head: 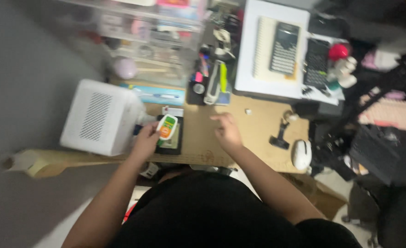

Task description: Organizing and clearing various items from a cluttered desk surface.

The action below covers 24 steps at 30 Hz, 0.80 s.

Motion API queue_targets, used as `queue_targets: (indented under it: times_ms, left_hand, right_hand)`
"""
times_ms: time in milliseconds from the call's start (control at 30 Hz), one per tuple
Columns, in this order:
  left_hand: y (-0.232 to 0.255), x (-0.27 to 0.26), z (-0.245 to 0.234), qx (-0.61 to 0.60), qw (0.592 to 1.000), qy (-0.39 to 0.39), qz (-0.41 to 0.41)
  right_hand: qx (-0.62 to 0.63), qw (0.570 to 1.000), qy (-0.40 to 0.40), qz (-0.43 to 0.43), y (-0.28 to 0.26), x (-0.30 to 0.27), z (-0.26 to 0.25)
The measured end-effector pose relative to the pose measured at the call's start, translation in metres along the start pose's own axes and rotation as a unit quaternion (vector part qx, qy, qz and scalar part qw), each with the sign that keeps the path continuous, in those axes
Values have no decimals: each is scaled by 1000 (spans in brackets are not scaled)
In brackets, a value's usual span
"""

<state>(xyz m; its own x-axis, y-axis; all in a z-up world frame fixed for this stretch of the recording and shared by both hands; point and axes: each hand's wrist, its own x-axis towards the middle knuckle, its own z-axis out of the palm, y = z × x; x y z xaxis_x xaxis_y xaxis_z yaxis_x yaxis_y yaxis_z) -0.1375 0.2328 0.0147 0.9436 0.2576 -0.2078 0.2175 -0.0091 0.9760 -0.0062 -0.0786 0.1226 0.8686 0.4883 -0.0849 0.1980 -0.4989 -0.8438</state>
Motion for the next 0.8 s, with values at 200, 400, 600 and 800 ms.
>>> queue_targets:
  times_ms: [200,400,600,800]
  left_hand:
    - [21,28,3,188,982,-8,-33]
    - [47,42,2,149,987,-61,3]
    - [50,50,3,58,998,-39,11]
    - [61,45,-1,152,988,28,7]
  right_hand:
    - [-315,911,260,66,105,-83,-91]
    - [-318,905,208,194,129,-103,-116]
    - [-255,928,194,191,120,-115,-87]
    - [-123,991,59,-10,78,-91,-28]
